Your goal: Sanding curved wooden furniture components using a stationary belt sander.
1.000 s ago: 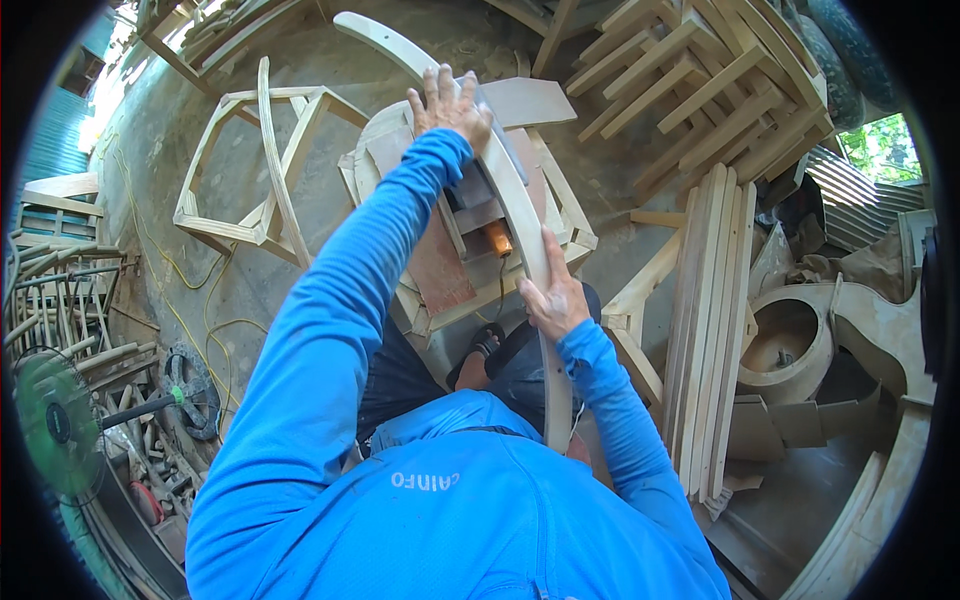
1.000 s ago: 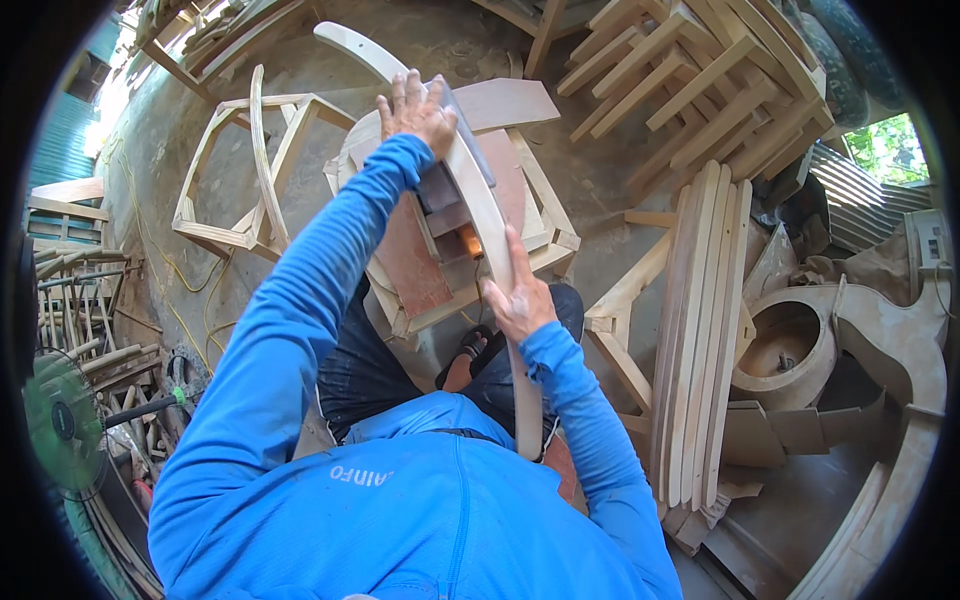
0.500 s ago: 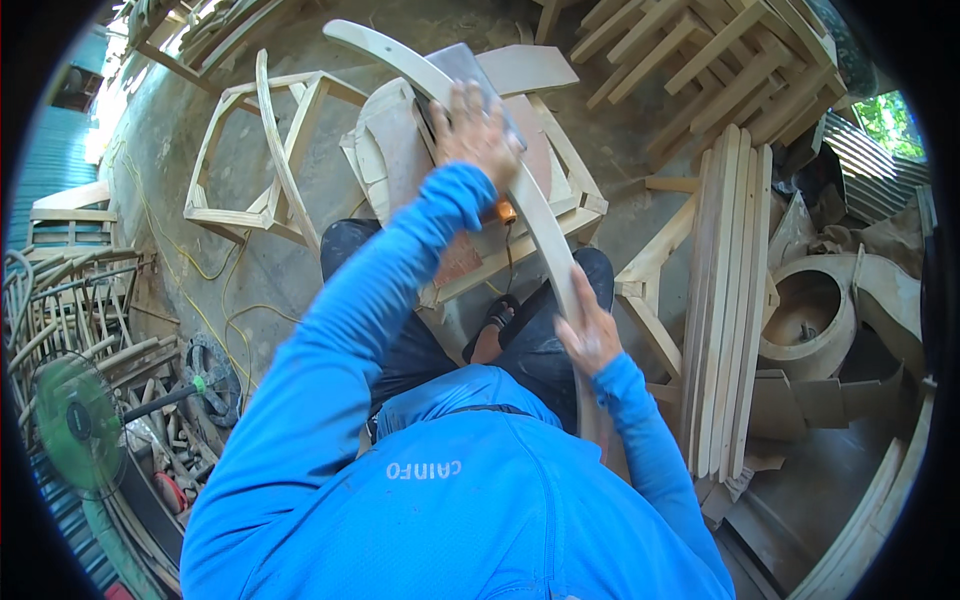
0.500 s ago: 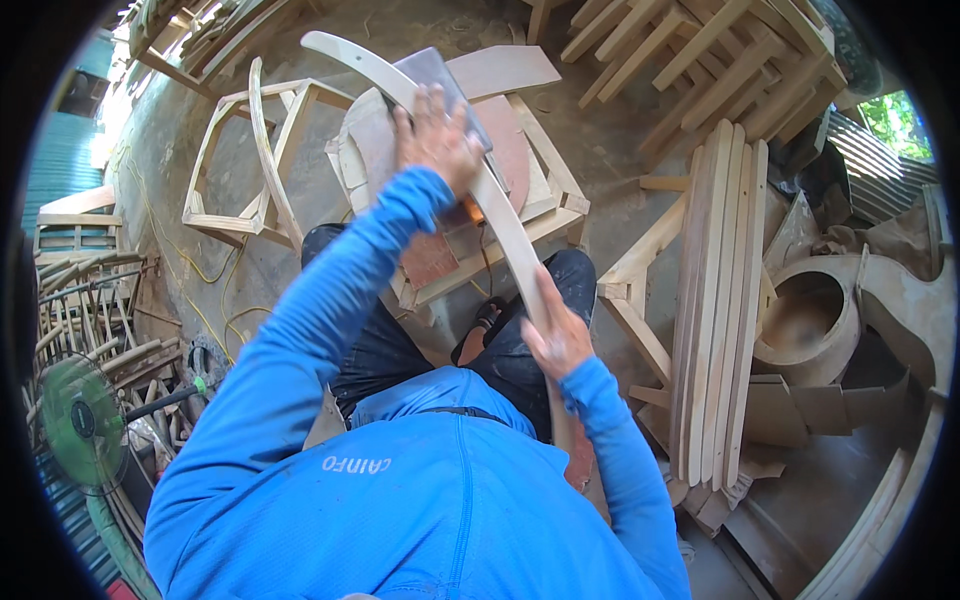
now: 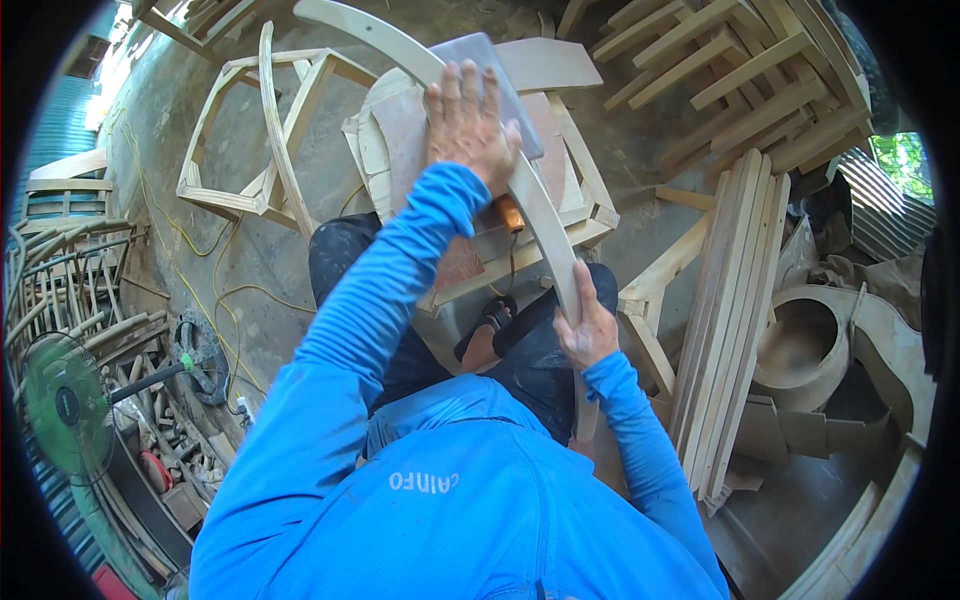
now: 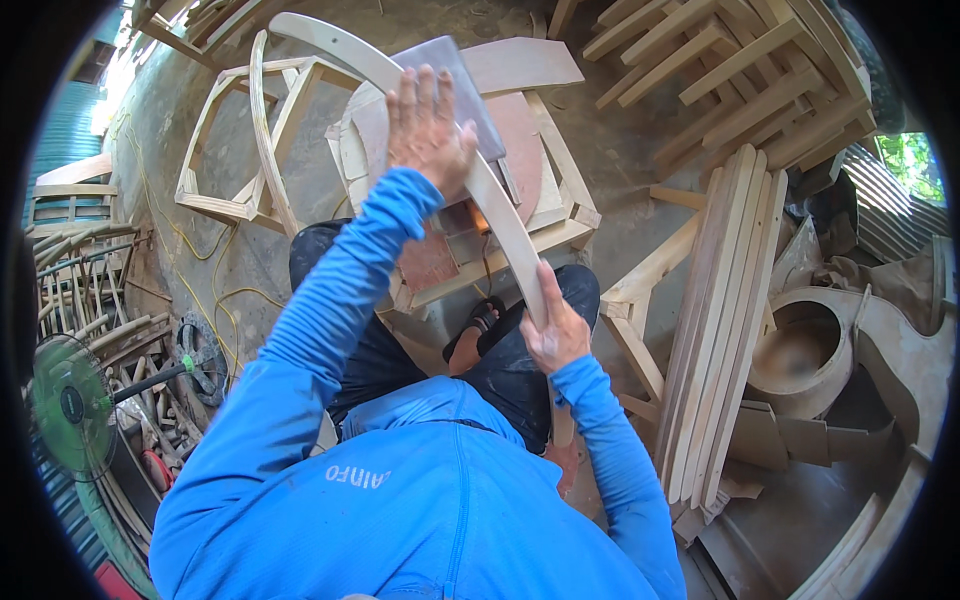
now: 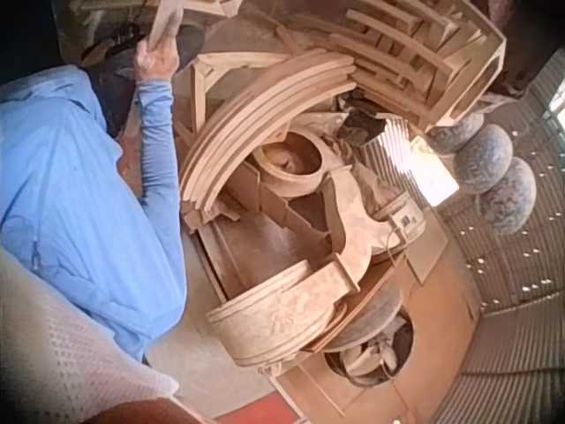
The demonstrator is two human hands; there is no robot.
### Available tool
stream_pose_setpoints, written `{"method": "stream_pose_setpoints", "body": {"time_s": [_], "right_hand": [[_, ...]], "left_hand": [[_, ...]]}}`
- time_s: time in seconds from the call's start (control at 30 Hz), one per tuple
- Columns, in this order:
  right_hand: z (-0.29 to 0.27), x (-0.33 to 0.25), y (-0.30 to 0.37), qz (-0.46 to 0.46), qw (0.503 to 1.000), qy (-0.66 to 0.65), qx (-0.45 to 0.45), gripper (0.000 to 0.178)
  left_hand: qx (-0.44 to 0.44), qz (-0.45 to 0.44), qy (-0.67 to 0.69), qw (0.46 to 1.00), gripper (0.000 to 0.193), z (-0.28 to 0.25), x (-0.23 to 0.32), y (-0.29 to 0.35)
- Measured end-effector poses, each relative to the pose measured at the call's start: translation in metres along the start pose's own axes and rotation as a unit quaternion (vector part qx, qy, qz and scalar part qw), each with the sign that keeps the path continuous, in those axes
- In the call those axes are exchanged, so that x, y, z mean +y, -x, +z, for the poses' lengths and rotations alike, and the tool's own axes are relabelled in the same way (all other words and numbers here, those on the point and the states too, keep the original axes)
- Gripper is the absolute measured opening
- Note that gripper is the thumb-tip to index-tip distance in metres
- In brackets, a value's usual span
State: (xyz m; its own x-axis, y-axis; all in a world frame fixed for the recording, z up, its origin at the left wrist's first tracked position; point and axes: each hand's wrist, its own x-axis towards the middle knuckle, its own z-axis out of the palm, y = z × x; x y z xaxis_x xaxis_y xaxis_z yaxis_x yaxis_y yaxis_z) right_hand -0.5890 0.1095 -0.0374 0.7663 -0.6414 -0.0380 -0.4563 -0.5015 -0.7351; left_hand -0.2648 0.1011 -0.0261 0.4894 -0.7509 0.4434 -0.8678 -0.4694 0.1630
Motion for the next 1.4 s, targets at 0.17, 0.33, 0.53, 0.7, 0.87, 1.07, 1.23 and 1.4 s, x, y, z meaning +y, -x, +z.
{"method": "stream_pose_setpoints", "body": {"time_s": [0.17, 0.33, 0.53, 0.7, 0.87, 1.07, 1.23, 1.4], "right_hand": [[0.003, -0.027, -0.069, -0.004, 1.000, 0.013, -0.025, 0.093], [-0.002, -0.033, -0.068, -0.006, 0.999, 0.039, -0.014, 0.094], [-0.029, 0.035, 0.078, 0.001, 1.000, 0.008, 0.003, 0.091], [-0.034, 0.039, 0.171, 0.057, 0.998, -0.003, 0.024, 0.088], [-0.032, 0.018, 0.111, 0.061, 0.998, 0.004, 0.024, 0.087], [-0.008, -0.018, -0.050, -0.023, 1.000, -0.004, 0.019, 0.090], [-0.006, -0.037, -0.111, -0.053, 0.998, -0.021, -0.027, 0.092], [-0.025, -0.025, -0.059, -0.023, 0.999, -0.005, -0.034, 0.092]], "left_hand": [[-0.035, -0.016, -0.043, 0.998, 0.082, 0.016, -0.056, -0.075], [-0.108, -0.039, -0.075, 0.990, 0.084, 0.015, -0.076, -0.104], [-0.089, -0.145, -0.077, 0.982, 0.087, -0.013, -0.075, -0.073], [-0.077, -0.090, -0.110, 0.987, 0.083, -0.005, -0.027, -0.018], [-0.035, -0.115, -0.081, 0.989, 0.080, 0.016, -0.073, -0.065], [-0.096, -0.232, -0.063, 0.966, 0.083, 0.021, -0.209, -0.179], [-0.013, -0.236, -0.107, 0.966, 0.092, 0.018, -0.276, -0.218], [0.000, -0.250, -0.068, 0.966, 0.094, 0.038, -0.227, -0.179]]}}
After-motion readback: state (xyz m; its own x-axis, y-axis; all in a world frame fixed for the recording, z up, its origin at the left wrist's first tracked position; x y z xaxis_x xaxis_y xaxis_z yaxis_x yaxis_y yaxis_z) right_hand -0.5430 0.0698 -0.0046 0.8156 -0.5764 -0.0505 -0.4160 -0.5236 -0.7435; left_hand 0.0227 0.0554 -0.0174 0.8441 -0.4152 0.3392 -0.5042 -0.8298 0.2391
